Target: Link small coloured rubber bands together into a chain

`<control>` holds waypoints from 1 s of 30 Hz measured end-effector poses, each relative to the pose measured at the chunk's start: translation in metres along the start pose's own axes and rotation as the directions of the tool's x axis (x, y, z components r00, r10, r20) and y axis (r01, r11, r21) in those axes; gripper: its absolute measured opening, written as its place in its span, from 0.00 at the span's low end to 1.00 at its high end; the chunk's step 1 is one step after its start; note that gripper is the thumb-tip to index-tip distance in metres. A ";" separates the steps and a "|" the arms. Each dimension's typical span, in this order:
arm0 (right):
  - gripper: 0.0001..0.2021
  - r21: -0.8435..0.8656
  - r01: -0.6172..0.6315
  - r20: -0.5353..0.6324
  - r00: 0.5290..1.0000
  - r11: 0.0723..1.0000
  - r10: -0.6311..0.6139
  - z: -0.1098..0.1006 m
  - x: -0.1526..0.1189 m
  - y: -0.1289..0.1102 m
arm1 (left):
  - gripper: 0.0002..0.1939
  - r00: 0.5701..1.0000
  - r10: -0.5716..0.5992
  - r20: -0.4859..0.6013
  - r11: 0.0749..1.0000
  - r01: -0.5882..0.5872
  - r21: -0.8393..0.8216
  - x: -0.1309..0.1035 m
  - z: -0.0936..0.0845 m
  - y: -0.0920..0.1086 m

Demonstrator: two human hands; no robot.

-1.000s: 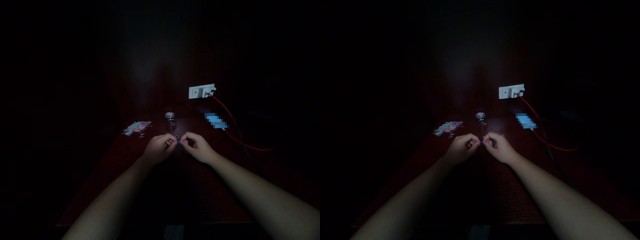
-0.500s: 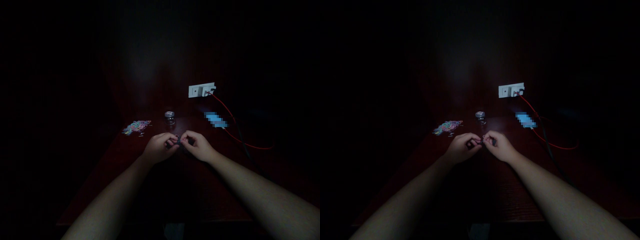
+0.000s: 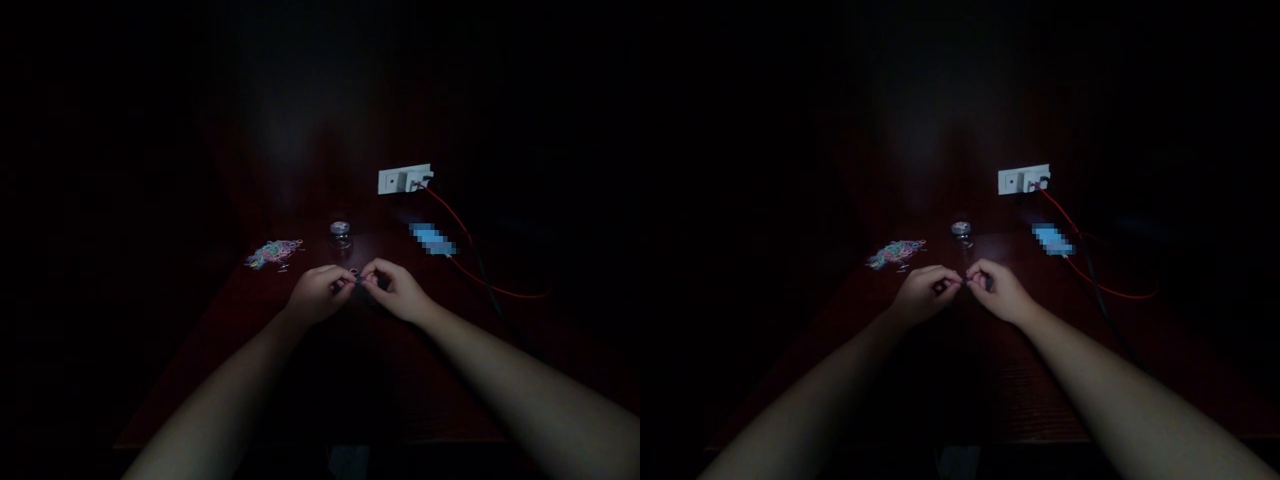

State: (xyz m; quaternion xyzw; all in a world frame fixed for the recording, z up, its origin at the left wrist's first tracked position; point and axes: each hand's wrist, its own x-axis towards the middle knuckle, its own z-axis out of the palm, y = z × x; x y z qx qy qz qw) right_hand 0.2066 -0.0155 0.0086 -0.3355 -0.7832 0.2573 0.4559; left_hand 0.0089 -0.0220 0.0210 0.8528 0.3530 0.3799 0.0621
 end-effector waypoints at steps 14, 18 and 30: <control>0.02 -0.032 0.018 0.010 1.000 0.999 -0.017 0.000 0.000 0.001 | 0.05 0.999 -0.037 -0.019 0.999 0.037 0.000 -0.001 0.002 -0.002; 0.02 -0.033 0.024 0.013 1.000 0.999 -0.024 0.000 0.000 0.002 | 0.03 0.999 -0.040 -0.015 0.999 0.040 0.007 0.000 0.000 -0.001; 0.03 -0.039 0.026 0.018 1.000 0.999 -0.025 0.000 0.000 0.000 | 0.02 0.999 -0.052 -0.003 0.999 0.052 0.001 0.001 -0.001 -0.002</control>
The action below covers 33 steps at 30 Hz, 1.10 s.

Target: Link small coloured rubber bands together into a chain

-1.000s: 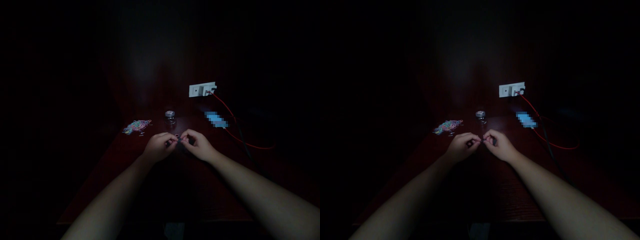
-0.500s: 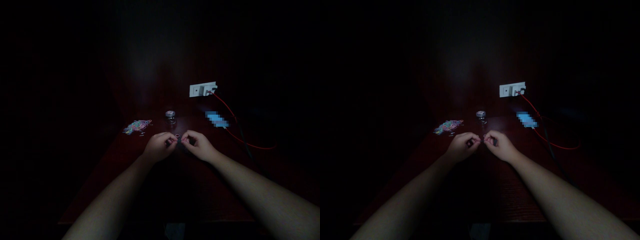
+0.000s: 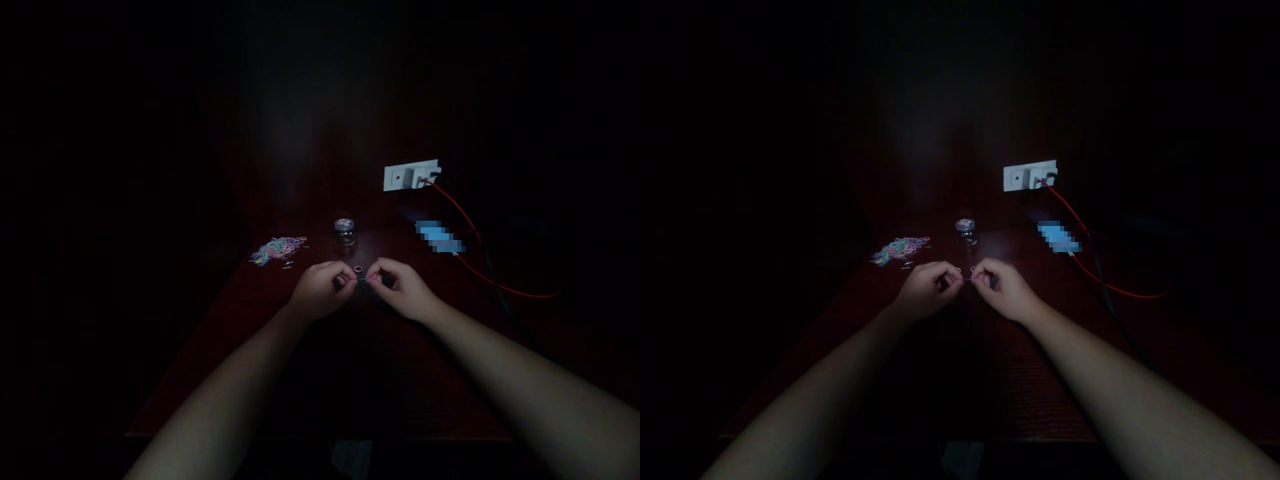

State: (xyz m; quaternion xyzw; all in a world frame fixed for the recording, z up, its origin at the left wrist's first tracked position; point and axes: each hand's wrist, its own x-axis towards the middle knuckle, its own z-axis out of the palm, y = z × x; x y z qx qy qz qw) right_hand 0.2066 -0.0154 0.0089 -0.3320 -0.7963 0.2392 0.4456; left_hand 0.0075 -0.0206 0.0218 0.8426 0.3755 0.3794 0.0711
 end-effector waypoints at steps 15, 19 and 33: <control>0.03 -0.033 0.024 0.025 0.999 0.999 -0.023 -0.002 0.000 0.000 | 0.02 1.000 0.027 -0.005 1.000 -0.027 -0.011 0.000 0.000 -0.001; 0.04 -0.042 0.034 0.026 0.999 0.999 -0.033 -0.002 0.000 0.000 | 0.03 0.999 0.043 0.004 0.999 -0.043 -0.021 0.000 0.000 -0.002; 0.03 -0.056 0.026 0.046 0.999 0.998 -0.023 -0.001 0.000 0.001 | 0.04 0.997 0.073 0.036 0.996 -0.071 -0.053 0.000 0.000 -0.002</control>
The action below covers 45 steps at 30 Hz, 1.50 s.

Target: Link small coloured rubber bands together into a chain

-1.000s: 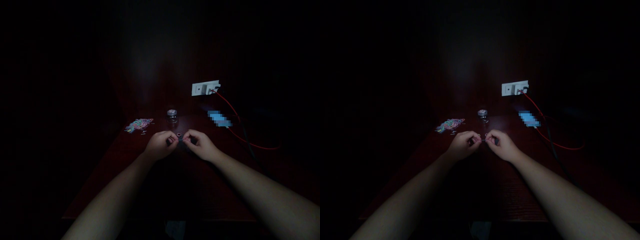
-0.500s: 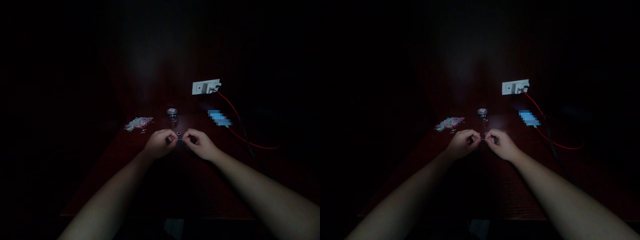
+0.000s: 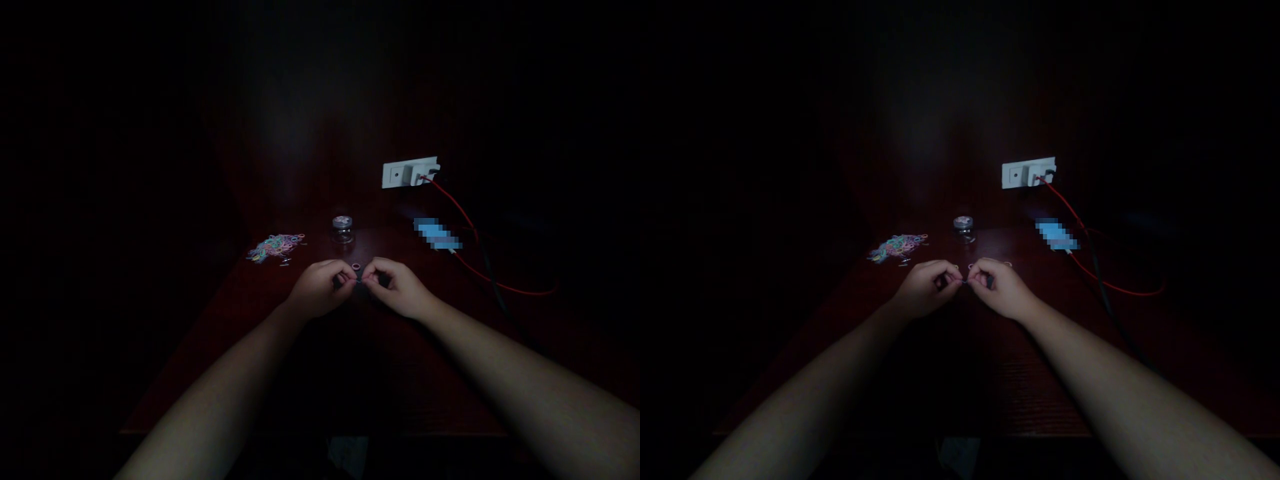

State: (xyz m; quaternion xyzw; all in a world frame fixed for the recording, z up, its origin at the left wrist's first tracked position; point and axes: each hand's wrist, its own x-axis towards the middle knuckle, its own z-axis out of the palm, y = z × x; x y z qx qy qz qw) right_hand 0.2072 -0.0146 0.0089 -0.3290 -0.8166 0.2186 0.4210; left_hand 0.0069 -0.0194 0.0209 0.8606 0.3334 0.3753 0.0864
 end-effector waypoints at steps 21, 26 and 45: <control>0.02 0.002 -0.003 0.020 1.000 1.000 0.003 -0.002 -0.001 -0.001 | 0.02 0.999 -0.019 0.038 1.000 0.018 0.008 -0.001 -0.001 -0.001; 0.01 0.056 -0.029 0.013 1.000 0.998 0.028 -0.002 -0.002 -0.001 | 0.02 0.999 -0.042 -0.003 0.999 0.042 0.013 -0.001 0.000 -0.004; 0.03 0.078 -0.033 0.034 0.999 0.996 0.031 0.000 0.000 -0.001 | 0.01 1.000 -0.011 0.006 1.000 0.011 0.003 -0.002 -0.001 -0.001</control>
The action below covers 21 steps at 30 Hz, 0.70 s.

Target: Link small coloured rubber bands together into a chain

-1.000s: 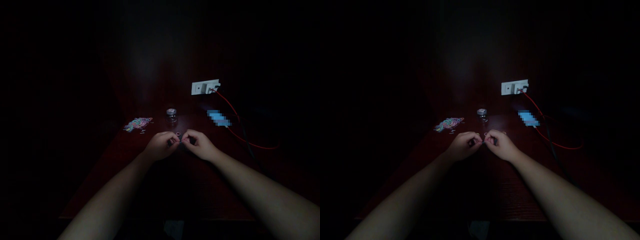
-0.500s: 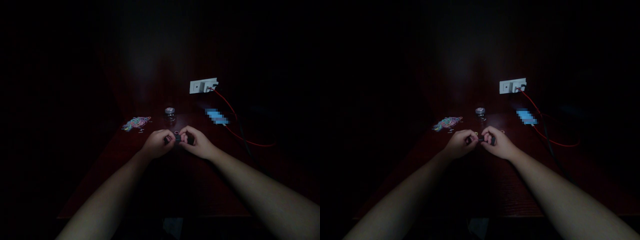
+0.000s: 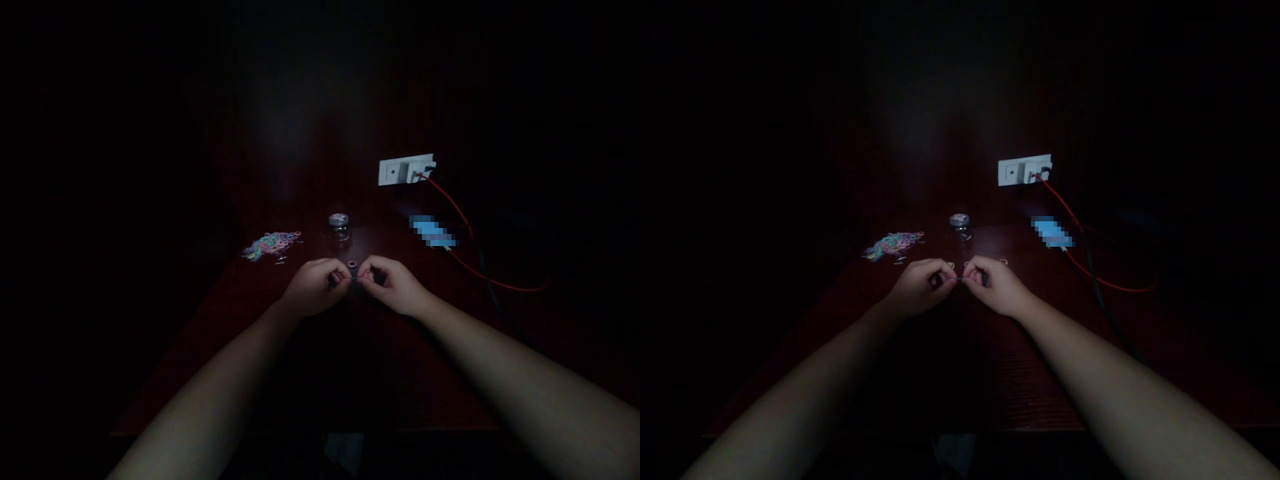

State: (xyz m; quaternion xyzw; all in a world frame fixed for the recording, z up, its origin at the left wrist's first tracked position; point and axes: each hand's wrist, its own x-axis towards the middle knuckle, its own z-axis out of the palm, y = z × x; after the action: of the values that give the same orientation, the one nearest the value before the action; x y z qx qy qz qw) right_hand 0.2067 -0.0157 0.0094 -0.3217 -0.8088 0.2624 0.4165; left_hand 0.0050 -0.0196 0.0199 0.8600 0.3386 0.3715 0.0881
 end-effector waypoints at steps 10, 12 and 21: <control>0.04 0.014 -0.028 -0.022 0.999 1.000 0.029 -0.001 0.000 0.003 | 0.02 1.000 0.017 0.016 1.000 -0.017 -0.003 -0.001 -0.001 0.002; 0.04 0.010 -0.023 -0.017 1.000 1.000 0.023 -0.001 0.000 0.002 | 0.02 1.000 0.012 0.011 1.000 -0.012 -0.002 -0.001 -0.001 0.002; 0.04 -0.015 0.005 -0.016 1.000 1.000 -0.005 -0.001 0.000 0.002 | 0.02 1.000 -0.012 -0.020 1.000 0.013 0.020 0.000 0.001 -0.001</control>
State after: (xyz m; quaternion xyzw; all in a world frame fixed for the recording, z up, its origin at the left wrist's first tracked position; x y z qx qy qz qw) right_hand 0.2080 -0.0144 0.0078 -0.3248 -0.8083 0.2527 0.4211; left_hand 0.0054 -0.0187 0.0192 0.8548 0.3486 0.3762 0.0785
